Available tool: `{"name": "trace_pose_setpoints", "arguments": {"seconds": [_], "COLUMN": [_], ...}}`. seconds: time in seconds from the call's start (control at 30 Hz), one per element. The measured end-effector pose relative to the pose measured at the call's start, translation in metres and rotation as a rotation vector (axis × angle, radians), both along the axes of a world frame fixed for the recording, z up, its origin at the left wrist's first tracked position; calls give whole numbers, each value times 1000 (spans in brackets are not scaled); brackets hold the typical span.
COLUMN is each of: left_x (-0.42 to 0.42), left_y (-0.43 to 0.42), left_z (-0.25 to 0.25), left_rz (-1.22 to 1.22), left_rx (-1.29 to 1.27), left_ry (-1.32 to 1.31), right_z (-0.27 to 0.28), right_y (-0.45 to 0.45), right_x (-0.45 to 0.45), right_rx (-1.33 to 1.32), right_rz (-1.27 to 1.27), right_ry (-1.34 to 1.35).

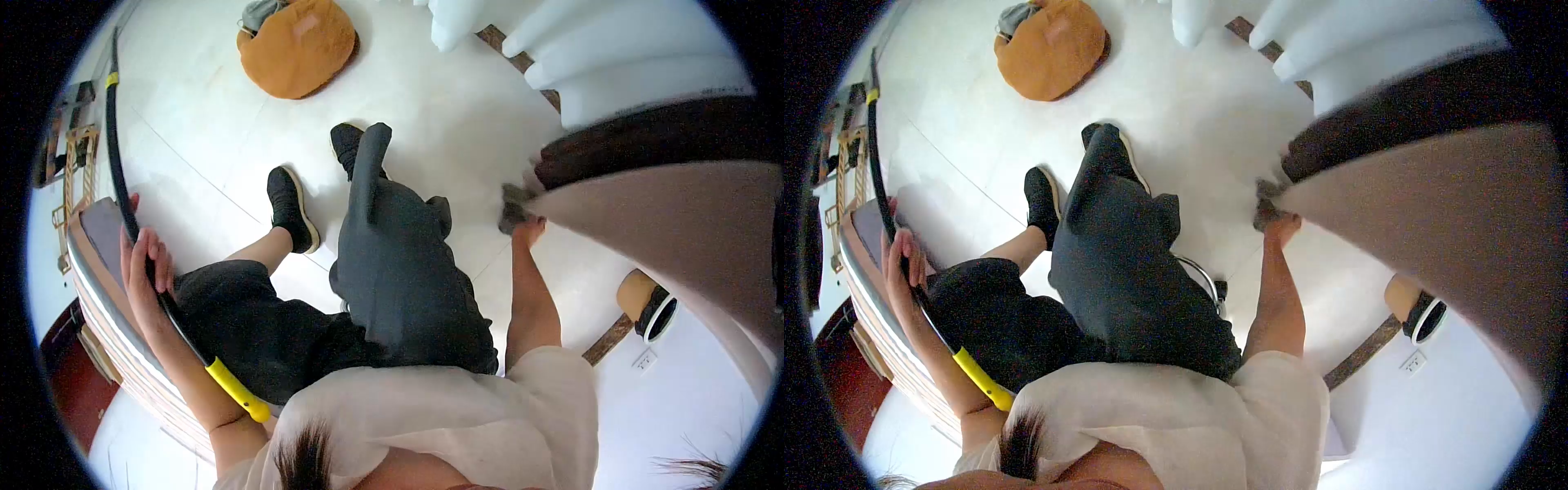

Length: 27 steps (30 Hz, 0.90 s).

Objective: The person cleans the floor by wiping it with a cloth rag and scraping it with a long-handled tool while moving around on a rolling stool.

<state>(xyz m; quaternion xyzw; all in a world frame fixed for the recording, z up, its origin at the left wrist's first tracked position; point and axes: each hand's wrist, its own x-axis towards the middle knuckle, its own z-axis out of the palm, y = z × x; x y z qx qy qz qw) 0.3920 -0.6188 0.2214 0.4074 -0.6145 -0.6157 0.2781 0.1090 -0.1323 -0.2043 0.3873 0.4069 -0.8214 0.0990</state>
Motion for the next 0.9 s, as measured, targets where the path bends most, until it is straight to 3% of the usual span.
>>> {"name": "trace_pose_setpoints", "arguments": {"seconds": [0.03,0.07,0.2,0.23,0.3,0.37,0.43,0.53,0.57,0.6,0.63,0.7,0.73,0.8,0.87,0.9], "left_x": [5,4,19,19,13,10,11,5,8,11,14,15,16,13,11,13], "left_y": [-6,-6,-21,-23,-24,-24,-22,-9,-9,-10,-10,-12,-12,-9,-9,-10], "left_z": [-1,-1,-2,-2,-1,-6,-7,-7,-7,-7,-7,-10,-10,-2,-2,-3], "left_rz": [-5,13,-5,-12,-51,-95,-81,-44,-39,-33,-29,-1,11,27,18,6], "left_rx": [-15,3,107,115,85,65,43,20,25,30,36,35,34,37,39,41], "left_ry": [-56,-5,7,2,12,-5,-36,-56,-67,-82,-103,-80,-65,-89,-65,-34], "right_z": [28,18,-39,-67,-36,-39,-8,-16,-18,9,-3,61,31,-66,-78,-30], "right_y": [2,12,0,-12,-86,-173,-219,-205,-181,-157,-118,-64,-2,128,156,97], "right_x": [16,27,30,37,41,37,28,-7,-15,-24,-28,-26,-20,12,45,51], "right_rx": [624,718,1679,1762,1680,1674,1559,1388,1408,1348,1497,1447,1505,1832,1737,1646], "right_rz": [455,499,1137,1017,1014,1062,1272,1268,1128,1177,1070,1123,1099,1167,1155,1088], "right_ry": [12,49,-246,-50,262,902,985,1034,1025,954,880,457,506,81,-360,-442]}}
